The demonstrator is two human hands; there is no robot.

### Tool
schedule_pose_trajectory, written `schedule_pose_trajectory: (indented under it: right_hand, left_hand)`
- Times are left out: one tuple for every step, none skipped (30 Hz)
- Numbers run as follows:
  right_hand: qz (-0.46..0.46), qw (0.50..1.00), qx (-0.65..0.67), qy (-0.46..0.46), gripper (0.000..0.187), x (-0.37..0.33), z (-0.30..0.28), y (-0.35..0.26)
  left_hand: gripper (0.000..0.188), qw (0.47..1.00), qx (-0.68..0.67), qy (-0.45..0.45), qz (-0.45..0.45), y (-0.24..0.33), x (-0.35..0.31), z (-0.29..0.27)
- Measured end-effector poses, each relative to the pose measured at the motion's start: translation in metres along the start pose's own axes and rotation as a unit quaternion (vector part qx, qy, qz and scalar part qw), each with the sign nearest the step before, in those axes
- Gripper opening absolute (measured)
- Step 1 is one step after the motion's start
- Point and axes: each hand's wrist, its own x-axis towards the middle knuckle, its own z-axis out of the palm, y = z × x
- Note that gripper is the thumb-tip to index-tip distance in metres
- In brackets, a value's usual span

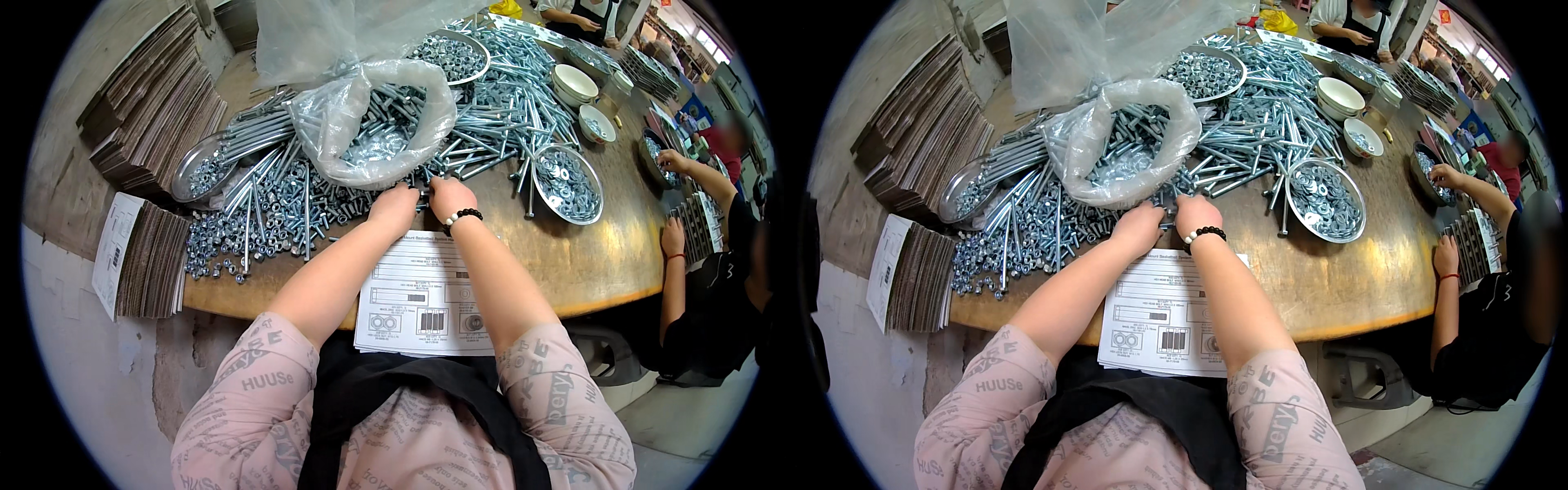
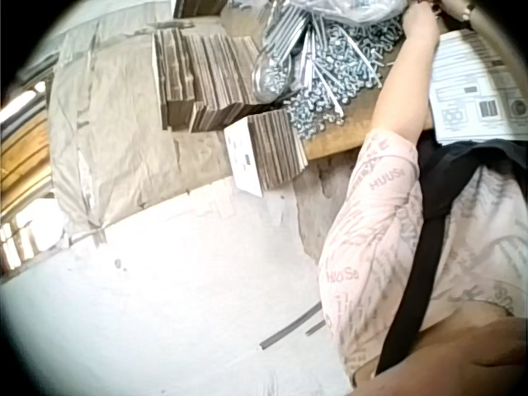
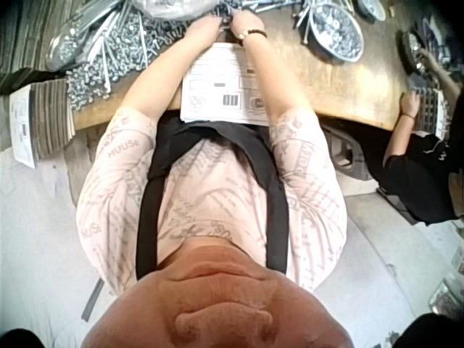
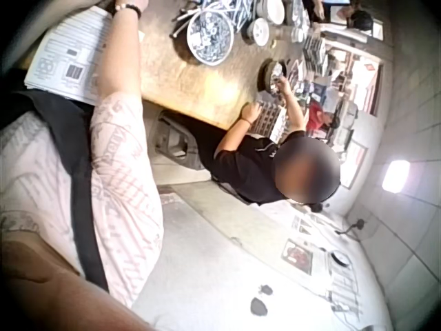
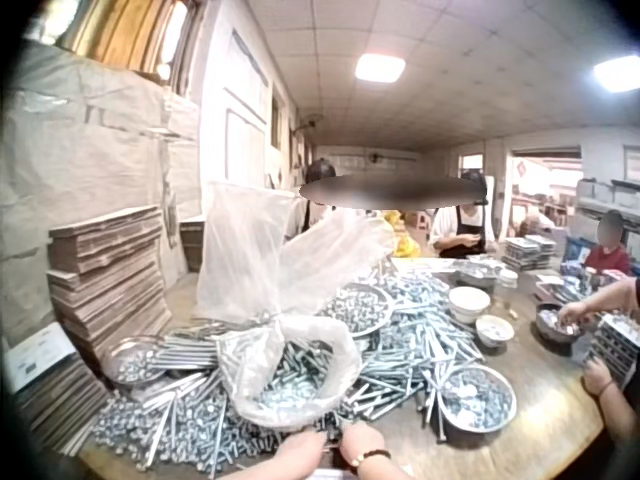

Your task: The person picks bolts, nuts, and washers from piles on a table and places them onto a printed template in designated slots. The person repeats this process to fill multiple sets of fasteners on the template.

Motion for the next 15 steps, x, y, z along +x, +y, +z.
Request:
schedule_pose_trajectory:
  right_hand:
    - [-0.009, 1.0, 0.002, 0.002, 0.022, 0.0, -0.001, 0.002]
    - [-0.02, 1.0, -0.001, -0.007, 0.022, -0.001, -0.001, 0.004]
    - [-0.03, 0.999, -0.004, -0.016, 0.022, -0.002, -0.002, 0.007]
    - [-0.04, 0.999, -0.018, -0.019, 0.021, -0.003, -0.003, 0.008]
    - [-0.046, 0.999, -0.023, -0.014, 0.021, -0.003, -0.003, 0.008]
    - [-0.052, 0.998, -0.028, -0.009, 0.021, -0.003, -0.002, 0.008]
    - [-0.059, 0.998, -0.033, -0.003, 0.021, -0.003, 0.0, 0.008]
    - [-0.072, 0.996, -0.045, 0.015, 0.018, -0.004, -0.003, 0.007]
    - [-0.072, 0.997, -0.034, 0.024, 0.016, -0.007, -0.006, 0.009]
    - [-0.072, 0.997, -0.023, 0.032, 0.015, -0.011, -0.012, 0.01]
    - [-0.072, 0.997, -0.01, 0.037, 0.015, -0.017, -0.015, 0.011]
    - [-0.08, 0.994, 0.022, 0.076, 0.014, -0.023, -0.018, 0.018]
    - [-0.098, 0.99, 0.033, 0.091, 0.012, -0.032, -0.024, 0.025]
    - [-0.099, 0.991, 0.04, 0.086, 0.011, -0.045, -0.031, 0.031]
    - [-0.102, 0.99, 0.048, 0.083, 0.011, -0.056, -0.038, 0.034]
  left_hand:
    - [0.023, 1.0, 0.0, 0.0, -0.002, 0.001, 0.0, 0.0]
    - [0.02, 1.0, 0.002, 0.004, 0.005, 0.002, -0.001, 0.0]
    - [0.018, 1.0, 0.003, 0.008, 0.013, 0.004, -0.001, -0.001]
    - [0.016, 1.0, 0.005, 0.012, 0.021, 0.005, -0.001, -0.002]
    - [0.016, 0.999, 0.009, 0.01, 0.031, 0.004, 0.0, -0.002]
    - [0.015, 0.999, 0.014, 0.01, 0.042, 0.004, 0.001, -0.003]
    - [0.014, 0.998, 0.019, 0.009, 0.052, 0.003, 0.002, -0.003]
    - [0.014, 0.999, 0.02, 0.011, 0.047, 0.005, 0.002, -0.005]
    - [0.015, 0.999, 0.019, 0.015, 0.047, 0.005, -0.002, -0.008]
    - [0.015, 0.999, 0.018, 0.018, 0.046, 0.004, -0.006, -0.012]
    - [0.015, 0.999, 0.018, 0.018, 0.043, 0.003, -0.012, -0.015]
    - [0.017, 0.997, 0.021, 0.039, 0.06, 0.003, -0.017, -0.019]
    - [0.018, 0.995, -0.003, 0.039, 0.086, 0.004, -0.026, -0.024]
    - [0.018, 0.993, -0.027, 0.038, 0.111, 0.008, -0.04, -0.033]
    - [0.019, 0.989, -0.05, 0.04, 0.134, 0.009, -0.053, -0.04]
